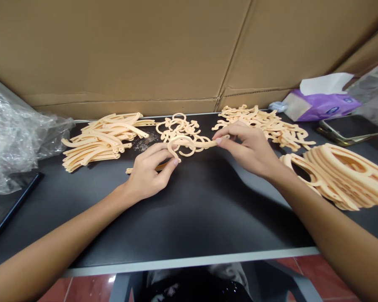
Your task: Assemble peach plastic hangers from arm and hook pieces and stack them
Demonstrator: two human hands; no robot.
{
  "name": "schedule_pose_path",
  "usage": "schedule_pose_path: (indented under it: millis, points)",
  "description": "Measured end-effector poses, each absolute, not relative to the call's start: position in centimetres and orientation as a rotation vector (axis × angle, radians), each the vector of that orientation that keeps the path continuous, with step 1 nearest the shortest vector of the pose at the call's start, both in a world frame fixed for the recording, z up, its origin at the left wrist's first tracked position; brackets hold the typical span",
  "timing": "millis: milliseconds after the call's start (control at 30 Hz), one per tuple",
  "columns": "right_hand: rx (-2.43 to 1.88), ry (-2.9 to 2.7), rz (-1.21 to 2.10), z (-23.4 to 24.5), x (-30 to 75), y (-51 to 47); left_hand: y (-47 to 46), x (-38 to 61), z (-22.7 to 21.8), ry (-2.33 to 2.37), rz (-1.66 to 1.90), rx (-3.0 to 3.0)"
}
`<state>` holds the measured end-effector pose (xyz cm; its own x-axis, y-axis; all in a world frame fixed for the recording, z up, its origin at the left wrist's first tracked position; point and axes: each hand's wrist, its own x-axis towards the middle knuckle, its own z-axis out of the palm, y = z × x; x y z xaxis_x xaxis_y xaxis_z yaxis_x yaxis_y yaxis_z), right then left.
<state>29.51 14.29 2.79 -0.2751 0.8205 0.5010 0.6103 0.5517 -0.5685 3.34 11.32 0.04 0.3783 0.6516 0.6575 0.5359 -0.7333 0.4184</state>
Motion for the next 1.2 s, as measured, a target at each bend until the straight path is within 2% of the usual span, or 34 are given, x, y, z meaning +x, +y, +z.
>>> schedule_pose_path:
  millis: [233,633,933,1067,1200]
  points:
    - [-1.163,-1.948,0.409,2.7,29.7,14.6,11.4,3.2,0.0,1.183,1.329,2.46]
    - [-1.178,-1.879,0.464,2.5,29.3,14.6,11.4,3.3,-0.1,1.035,1.275,2.54]
    - [-1.058,-1.301,1.009,1.8,27.7,14.7,10.9,3.5,0.1,0.724,1.021,2.703]
    - [-1.043,-1.177,1.289,1.8,26.9,14.4,10.7,3.5,0.3,0.748,0.985,2.698]
    - [-1.009,-1.057,1.383,2.2,27.3,14.6,10.9,3.5,0.1,0.925,1.09,2.661]
